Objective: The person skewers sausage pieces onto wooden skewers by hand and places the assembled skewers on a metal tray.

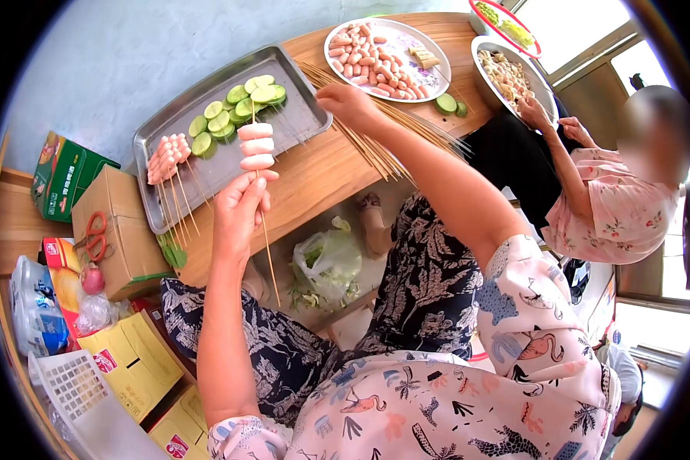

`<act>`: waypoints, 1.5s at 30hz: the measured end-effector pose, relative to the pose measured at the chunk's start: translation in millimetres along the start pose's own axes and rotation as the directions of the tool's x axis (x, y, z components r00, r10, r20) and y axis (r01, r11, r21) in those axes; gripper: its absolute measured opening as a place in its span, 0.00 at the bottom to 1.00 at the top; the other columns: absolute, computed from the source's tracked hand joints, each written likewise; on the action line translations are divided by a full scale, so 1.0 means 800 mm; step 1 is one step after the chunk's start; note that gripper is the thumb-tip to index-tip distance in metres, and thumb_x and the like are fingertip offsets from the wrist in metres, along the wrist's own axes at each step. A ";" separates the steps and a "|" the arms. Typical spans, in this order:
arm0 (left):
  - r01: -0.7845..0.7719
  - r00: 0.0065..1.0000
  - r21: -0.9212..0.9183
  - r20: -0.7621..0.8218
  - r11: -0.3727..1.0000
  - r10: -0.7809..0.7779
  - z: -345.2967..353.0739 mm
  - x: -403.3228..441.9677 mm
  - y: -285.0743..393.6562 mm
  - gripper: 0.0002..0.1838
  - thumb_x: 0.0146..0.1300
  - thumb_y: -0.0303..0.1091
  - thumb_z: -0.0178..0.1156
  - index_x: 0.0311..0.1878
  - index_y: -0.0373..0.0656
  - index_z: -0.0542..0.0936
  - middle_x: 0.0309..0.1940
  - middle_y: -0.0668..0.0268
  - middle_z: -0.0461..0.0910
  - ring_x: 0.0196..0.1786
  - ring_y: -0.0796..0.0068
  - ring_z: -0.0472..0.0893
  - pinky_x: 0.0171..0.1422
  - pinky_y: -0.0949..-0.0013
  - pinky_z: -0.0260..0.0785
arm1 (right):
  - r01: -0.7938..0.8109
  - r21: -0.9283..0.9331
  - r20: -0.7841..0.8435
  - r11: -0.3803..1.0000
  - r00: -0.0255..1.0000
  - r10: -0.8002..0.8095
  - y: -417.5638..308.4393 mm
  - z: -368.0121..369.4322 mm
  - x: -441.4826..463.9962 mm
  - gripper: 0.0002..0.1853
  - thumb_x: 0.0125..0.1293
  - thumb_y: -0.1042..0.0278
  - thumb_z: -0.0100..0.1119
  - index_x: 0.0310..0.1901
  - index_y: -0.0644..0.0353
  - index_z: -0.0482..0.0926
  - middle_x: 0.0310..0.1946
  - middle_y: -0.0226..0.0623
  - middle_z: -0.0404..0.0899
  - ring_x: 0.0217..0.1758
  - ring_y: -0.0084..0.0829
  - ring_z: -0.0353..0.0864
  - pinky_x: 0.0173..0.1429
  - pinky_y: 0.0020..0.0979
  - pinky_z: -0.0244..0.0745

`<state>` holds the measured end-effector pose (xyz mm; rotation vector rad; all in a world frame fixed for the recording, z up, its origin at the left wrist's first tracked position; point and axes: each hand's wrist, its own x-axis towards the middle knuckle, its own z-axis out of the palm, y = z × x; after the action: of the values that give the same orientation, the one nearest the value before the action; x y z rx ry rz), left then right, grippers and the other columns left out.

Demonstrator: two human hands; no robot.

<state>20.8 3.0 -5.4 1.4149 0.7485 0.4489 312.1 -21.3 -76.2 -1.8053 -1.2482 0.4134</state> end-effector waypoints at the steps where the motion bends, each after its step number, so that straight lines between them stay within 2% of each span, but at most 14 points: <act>1: 0.004 1.000 0.010 0.003 1.000 -0.004 0.000 0.000 0.002 0.12 0.71 0.37 0.51 0.45 0.41 0.80 0.21 0.77 0.69 0.21 0.92 0.62 0.24 0.85 0.52 | 0.010 -0.103 -0.086 0.995 0.996 -0.019 0.018 -0.012 0.003 0.11 0.60 0.61 0.59 0.39 0.57 0.83 0.32 0.41 0.83 0.39 0.38 0.83 0.46 0.35 0.76; 5: 0.013 1.000 0.008 0.010 1.000 -0.013 0.002 0.002 0.002 0.12 0.72 0.38 0.51 0.46 0.41 0.80 0.21 0.77 0.68 0.21 0.92 0.62 0.23 0.86 0.51 | -0.155 -0.511 -0.227 0.845 0.973 0.041 0.057 -0.057 0.000 0.10 0.60 0.64 0.56 0.40 0.55 0.82 0.43 0.41 0.82 0.49 0.42 0.80 0.51 0.44 0.75; 6: 0.014 1.000 0.008 0.013 1.000 -0.014 0.003 0.004 0.001 0.12 0.72 0.38 0.51 0.46 0.41 0.80 0.21 0.77 0.68 0.21 0.92 0.62 0.23 0.86 0.51 | -0.344 -0.534 -0.279 0.772 0.934 0.223 0.062 -0.063 0.008 0.09 0.62 0.64 0.53 0.40 0.54 0.81 0.47 0.43 0.79 0.52 0.45 0.79 0.52 0.48 0.73; 10: 0.006 1.000 0.027 0.019 1.000 -0.007 0.006 0.004 -0.001 0.13 0.72 0.38 0.51 0.46 0.41 0.80 0.21 0.77 0.69 0.21 0.92 0.63 0.23 0.86 0.51 | -0.300 -0.639 -0.329 0.708 0.939 0.101 0.087 -0.095 -0.011 0.13 0.63 0.58 0.52 0.46 0.47 0.81 0.52 0.44 0.76 0.57 0.44 0.74 0.59 0.45 0.69; 17: 0.026 0.999 -0.004 0.036 1.000 -0.026 0.011 0.006 0.001 0.12 0.71 0.37 0.51 0.45 0.40 0.81 0.22 0.77 0.70 0.22 0.91 0.63 0.26 0.85 0.54 | -0.330 -0.800 -0.243 0.501 0.942 0.231 0.128 -0.106 -0.005 0.13 0.65 0.59 0.51 0.44 0.49 0.84 0.52 0.39 0.77 0.57 0.39 0.76 0.58 0.44 0.67; 23: 0.041 0.999 0.021 0.020 0.999 -0.041 0.012 0.005 0.003 0.12 0.71 0.36 0.51 0.45 0.40 0.81 0.22 0.77 0.70 0.22 0.91 0.63 0.27 0.85 0.55 | -0.286 -0.762 -0.289 0.581 0.953 0.090 0.129 -0.101 0.005 0.17 0.63 0.56 0.54 0.44 0.59 0.81 0.46 0.47 0.80 0.50 0.46 0.80 0.51 0.44 0.73; 25: 0.028 0.999 0.014 0.019 1.000 -0.028 0.010 0.006 0.000 0.12 0.71 0.36 0.51 0.45 0.40 0.81 0.22 0.77 0.70 0.22 0.91 0.63 0.27 0.85 0.55 | -0.417 -0.659 -0.264 0.626 0.907 0.327 0.088 -0.112 0.009 0.17 0.65 0.58 0.52 0.46 0.62 0.79 0.42 0.51 0.82 0.47 0.48 0.81 0.47 0.47 0.74; 27: 0.011 1.000 0.002 0.027 1.000 -0.011 0.010 0.006 -0.002 0.12 0.71 0.36 0.51 0.45 0.40 0.81 0.21 0.77 0.70 0.22 0.91 0.63 0.27 0.85 0.55 | -0.416 -0.626 -0.320 0.659 0.908 0.269 0.087 -0.114 0.010 0.14 0.67 0.62 0.51 0.45 0.63 0.79 0.36 0.46 0.84 0.42 0.43 0.84 0.45 0.42 0.77; 28: 0.013 0.999 -0.004 0.035 1.000 -0.013 0.010 0.006 -0.001 0.12 0.71 0.35 0.51 0.45 0.40 0.81 0.21 0.77 0.70 0.21 0.91 0.63 0.26 0.84 0.55 | -0.493 -0.108 -0.256 0.863 0.853 0.455 0.092 -0.115 0.014 0.13 0.67 0.64 0.52 0.45 0.63 0.79 0.37 0.43 0.84 0.42 0.39 0.84 0.46 0.38 0.78; 29: 0.013 0.999 -0.009 0.043 1.000 -0.012 0.011 0.006 0.001 0.11 0.71 0.35 0.51 0.45 0.40 0.81 0.21 0.77 0.70 0.21 0.91 0.62 0.25 0.84 0.55 | -0.476 0.443 -0.096 0.759 0.817 0.569 0.085 -0.117 0.016 0.11 0.67 0.66 0.52 0.45 0.63 0.79 0.38 0.40 0.84 0.42 0.36 0.84 0.47 0.34 0.79; 31: 0.005 0.998 -0.015 0.063 1.000 -0.004 0.011 0.007 -0.002 0.12 0.71 0.36 0.51 0.45 0.41 0.80 0.21 0.77 0.70 0.21 0.92 0.62 0.24 0.85 0.53 | -0.311 0.851 0.045 0.423 0.846 0.532 0.069 -0.115 0.019 0.10 0.65 0.72 0.57 0.45 0.67 0.78 0.43 0.41 0.81 0.47 0.33 0.82 0.53 0.32 0.79; 33: -0.004 0.997 -0.017 0.077 1.000 0.005 0.013 0.007 -0.003 0.12 0.72 0.37 0.51 0.46 0.41 0.80 0.21 0.77 0.69 0.20 0.92 0.63 0.22 0.86 0.52 | -0.188 0.969 0.100 0.158 0.890 0.446 0.021 -0.101 0.012 0.11 0.64 0.73 0.57 0.46 0.67 0.76 0.44 0.41 0.81 0.48 0.34 0.81 0.55 0.33 0.79; 37: -0.017 0.995 -0.018 0.095 1.000 0.019 0.018 0.001 -0.003 0.12 0.72 0.36 0.51 0.46 0.40 0.80 0.21 0.77 0.70 0.20 0.92 0.63 0.22 0.86 0.52 | -0.177 0.977 0.156 0.122 0.974 0.164 -0.061 -0.060 -0.021 0.08 0.65 0.78 0.55 0.45 0.68 0.75 0.42 0.41 0.80 0.47 0.32 0.82 0.48 0.27 0.82; 45: -0.019 0.993 -0.023 0.118 1.000 0.021 0.014 -0.003 -0.005 0.11 0.69 0.35 0.52 0.44 0.39 0.80 0.20 0.77 0.71 0.20 0.92 0.62 0.23 0.84 0.53 | -0.357 0.933 0.326 0.044 0.892 0.314 -0.094 -0.013 -0.052 0.10 0.67 0.73 0.51 0.47 0.68 0.73 0.43 0.43 0.79 0.50 0.40 0.81 0.54 0.36 0.80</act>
<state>26.3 -7.0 -8.9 1.4168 0.6325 0.3840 257.0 -54.4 -18.5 -0.7733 -0.2034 1.2290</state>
